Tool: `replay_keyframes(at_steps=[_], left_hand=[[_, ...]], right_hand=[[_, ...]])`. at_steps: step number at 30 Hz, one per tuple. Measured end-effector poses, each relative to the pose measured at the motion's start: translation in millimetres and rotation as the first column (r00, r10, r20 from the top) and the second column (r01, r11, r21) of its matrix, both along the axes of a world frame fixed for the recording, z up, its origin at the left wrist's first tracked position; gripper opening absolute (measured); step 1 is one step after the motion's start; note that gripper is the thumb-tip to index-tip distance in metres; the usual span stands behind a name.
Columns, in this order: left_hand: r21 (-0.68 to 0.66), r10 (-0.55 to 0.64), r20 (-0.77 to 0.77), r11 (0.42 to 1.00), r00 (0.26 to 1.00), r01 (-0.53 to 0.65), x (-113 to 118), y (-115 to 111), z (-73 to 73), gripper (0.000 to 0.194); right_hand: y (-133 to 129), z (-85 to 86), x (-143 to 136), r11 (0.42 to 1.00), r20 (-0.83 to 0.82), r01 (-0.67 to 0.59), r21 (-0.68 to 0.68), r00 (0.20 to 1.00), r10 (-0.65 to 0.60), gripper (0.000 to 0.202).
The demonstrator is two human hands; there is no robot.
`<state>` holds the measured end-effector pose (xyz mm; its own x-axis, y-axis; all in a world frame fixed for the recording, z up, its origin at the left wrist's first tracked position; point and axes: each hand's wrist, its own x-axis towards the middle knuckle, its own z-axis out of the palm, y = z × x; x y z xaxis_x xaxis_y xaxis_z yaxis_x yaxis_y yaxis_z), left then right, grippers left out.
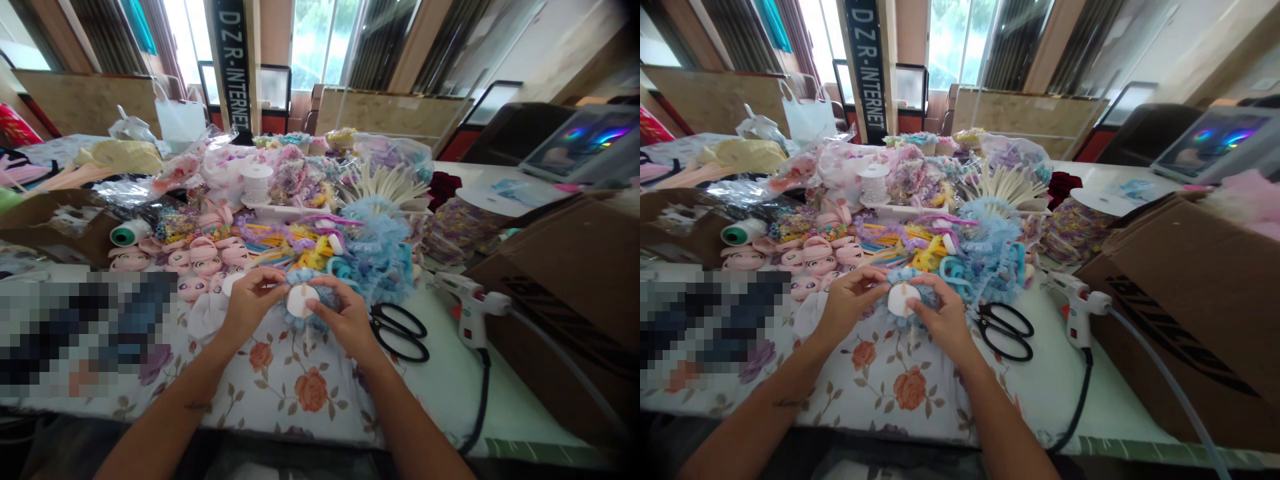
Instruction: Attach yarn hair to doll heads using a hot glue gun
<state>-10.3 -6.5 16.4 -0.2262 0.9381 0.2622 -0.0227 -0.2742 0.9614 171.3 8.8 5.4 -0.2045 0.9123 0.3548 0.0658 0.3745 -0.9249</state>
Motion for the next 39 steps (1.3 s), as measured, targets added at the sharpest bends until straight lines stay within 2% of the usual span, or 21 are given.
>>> replay_keyframes(at_steps=[6, 10, 13, 16, 20, 26, 30, 33, 36, 39], left_hand=[[0.044, -0.029, -0.044, 0.999, 0.999, 0.031, 0, 1, -6.7, 0.011], [-0.004, -0.05, -0.016, 0.999, 0.999, 0.05, 6, -1, -8.6, 0.016], [0.008, 0.011, 0.014, 1.0, 1.0, -0.011, 11, -3, -10.3, 0.029], [0.145, 0.101, -0.093, 0.986, 0.99, -0.087, 11, -6, -11.3, 0.021], [0.377, 0.235, -0.318, 0.92, 0.919, -0.104, 6, -9, -7.9, 0.007], [0.502, 0.362, -0.589, 0.864, 0.722, -0.024, 2, -10, -0.9, 0.016], [0.524, 0.386, -0.642, 0.852, 0.663, 0.011, 4, -10, -0.2, 0.017], [0.549, 0.423, -0.645, 0.836, 0.636, 0.0, 5, -9, -1.9, 0.015], [0.537, 0.431, -0.669, 0.843, 0.606, -0.006, 6, -9, -3.0, 0.013], [0.521, 0.427, -0.664, 0.853, 0.613, -0.029, 6, -11, -1.9, 0.014]], right_hand=[[-1, 0.8, -1, 1.0, -0.023, 0.004, -0.003, 1.0, -0.004, 0.021], [-2, 1.8, -1, 1.0, -0.033, 0.014, -0.016, 0.999, -0.014, 0.021], [-2, 3.7, -2, 0.999, -0.023, 0.026, -0.024, 0.999, -0.026, 0.022], [-2, 4.7, -2, 0.999, -0.005, 0.037, -0.025, 0.999, -0.038, 0.023], [-2, 3.8, -3, 1.0, 0.01, 0.028, -0.005, 1.0, -0.028, 0.021], [-3, 3.6, -3, 0.998, 0.051, 0.046, 0.043, 0.998, -0.048, 0.02], [-3, 3.5, -3, 0.996, 0.071, 0.056, 0.074, 0.996, -0.061, 0.02], [-3, 2.6, -4, 0.993, 0.076, 0.053, 0.103, 0.995, -0.062, 0.019], [-2, 1.0, -4, 0.991, 0.081, 0.05, 0.127, 0.995, -0.061, 0.02], [-1, -0.8, -5, 0.991, 0.083, 0.049, 0.124, 0.995, -0.059, 0.021]])
